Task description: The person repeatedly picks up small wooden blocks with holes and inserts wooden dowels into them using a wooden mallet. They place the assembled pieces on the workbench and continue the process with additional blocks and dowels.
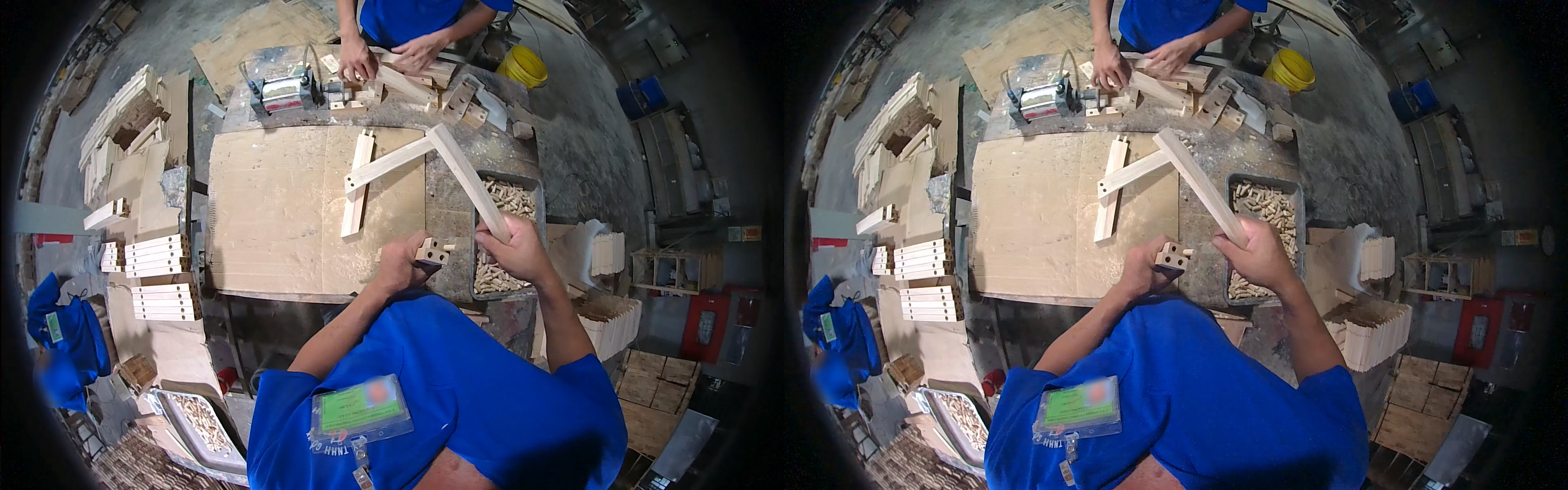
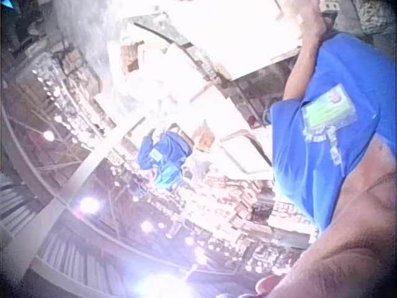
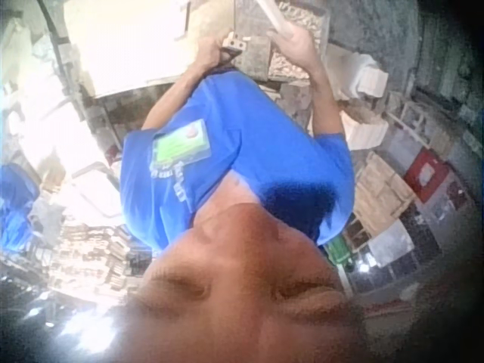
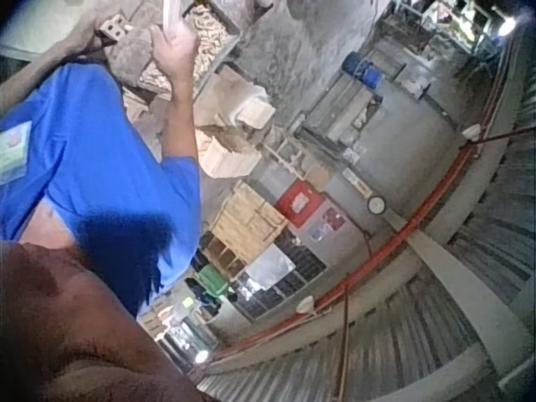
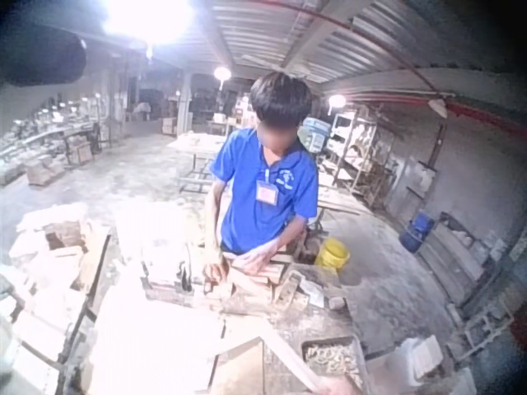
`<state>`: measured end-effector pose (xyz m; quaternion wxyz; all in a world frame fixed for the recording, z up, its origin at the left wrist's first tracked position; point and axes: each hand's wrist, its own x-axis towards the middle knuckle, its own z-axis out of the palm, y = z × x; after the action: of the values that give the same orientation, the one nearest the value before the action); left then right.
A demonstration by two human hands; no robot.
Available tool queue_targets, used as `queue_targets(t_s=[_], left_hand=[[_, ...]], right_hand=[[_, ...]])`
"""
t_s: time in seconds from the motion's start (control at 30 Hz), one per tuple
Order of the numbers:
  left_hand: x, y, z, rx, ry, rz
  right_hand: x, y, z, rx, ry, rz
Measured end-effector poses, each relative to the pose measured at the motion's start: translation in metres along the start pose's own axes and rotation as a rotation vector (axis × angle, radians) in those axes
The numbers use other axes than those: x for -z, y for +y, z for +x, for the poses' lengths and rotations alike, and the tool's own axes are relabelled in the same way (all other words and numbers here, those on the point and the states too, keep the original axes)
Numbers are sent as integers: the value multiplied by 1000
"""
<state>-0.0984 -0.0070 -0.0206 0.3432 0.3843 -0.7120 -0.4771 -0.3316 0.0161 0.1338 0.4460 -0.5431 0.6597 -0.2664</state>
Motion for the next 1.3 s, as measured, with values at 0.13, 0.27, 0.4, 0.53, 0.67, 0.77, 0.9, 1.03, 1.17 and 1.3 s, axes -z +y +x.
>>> queue_targets(t_s=[0.13, 0.27, 0.4, 0.53, 0.67, 0.77, 0.9, 1.03, 1.17, 1.3], left_hand=[[2, -3, 0, -26, 37, 42], [2, -3, 2, -14, 24, 35], [3, -1, 3, -32, 27, 34], [3, -2, 3, -16, 38, 39], [1, -5, 5, -5, 47, 75], [0, -6, 5, -53, 71, 91], [-1, -3, 6, -113, 126, 54], [-2, -8, 4, -65, 90, 121], [-4, -6, 6, 19, 42, 117], [-5, -8, 7, 77, 21, 163]], right_hand=[[2, -9, -5, -11, 21, -49], [1, -16, -3, 51, 44, -109], [1, -22, 0, 114, -5, -90], [-4, -36, 4, 171, -93, -68], [-4, -43, 13, 293, -120, -299], [-9, -51, 18, 362, -113, -456], [-21, -54, 26, 412, -140, -548], [-29, -55, 34, 553, -146, -648], [-31, -47, 38, 586, -158, -699], [-31, -55, 39, 582, -173, -798]])
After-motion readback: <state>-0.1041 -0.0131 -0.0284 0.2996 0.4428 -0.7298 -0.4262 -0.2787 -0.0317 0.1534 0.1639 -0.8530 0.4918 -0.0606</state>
